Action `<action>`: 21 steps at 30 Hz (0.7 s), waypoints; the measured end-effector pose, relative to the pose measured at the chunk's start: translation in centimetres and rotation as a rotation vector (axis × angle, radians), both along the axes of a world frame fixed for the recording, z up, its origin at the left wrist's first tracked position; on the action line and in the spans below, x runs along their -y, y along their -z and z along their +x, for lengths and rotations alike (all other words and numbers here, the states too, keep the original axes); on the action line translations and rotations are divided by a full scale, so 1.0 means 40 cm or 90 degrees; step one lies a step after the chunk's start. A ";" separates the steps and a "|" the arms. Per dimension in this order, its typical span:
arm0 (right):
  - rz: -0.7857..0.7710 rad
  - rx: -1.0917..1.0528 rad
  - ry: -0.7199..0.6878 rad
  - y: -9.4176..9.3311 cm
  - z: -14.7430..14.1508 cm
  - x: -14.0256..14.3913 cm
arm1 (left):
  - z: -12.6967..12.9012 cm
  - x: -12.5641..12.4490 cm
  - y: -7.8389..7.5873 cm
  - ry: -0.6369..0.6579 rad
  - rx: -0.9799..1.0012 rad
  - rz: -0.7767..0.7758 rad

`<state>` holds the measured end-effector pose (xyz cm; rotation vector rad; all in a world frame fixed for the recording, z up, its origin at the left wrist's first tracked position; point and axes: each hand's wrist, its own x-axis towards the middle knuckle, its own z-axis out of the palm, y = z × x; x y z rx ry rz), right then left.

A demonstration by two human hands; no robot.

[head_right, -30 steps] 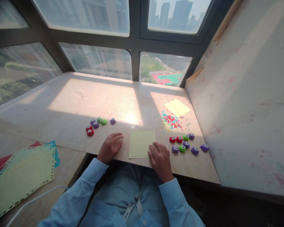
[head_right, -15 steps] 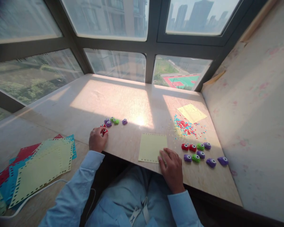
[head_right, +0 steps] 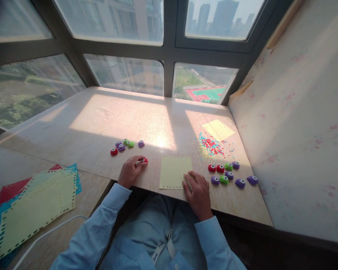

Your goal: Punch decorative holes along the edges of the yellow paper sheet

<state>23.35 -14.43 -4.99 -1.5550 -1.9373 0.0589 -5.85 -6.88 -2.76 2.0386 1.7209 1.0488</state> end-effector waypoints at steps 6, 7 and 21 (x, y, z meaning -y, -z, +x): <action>0.015 -0.007 0.000 0.004 0.001 -0.001 | 0.081 -0.037 0.001 0.069 0.067 -0.032; 0.013 -0.010 0.001 0.002 0.000 -0.001 | 0.089 -0.044 0.001 0.077 0.065 -0.031; -0.162 -0.455 0.076 -0.022 0.021 -0.006 | 0.120 -0.067 0.027 0.091 0.012 0.025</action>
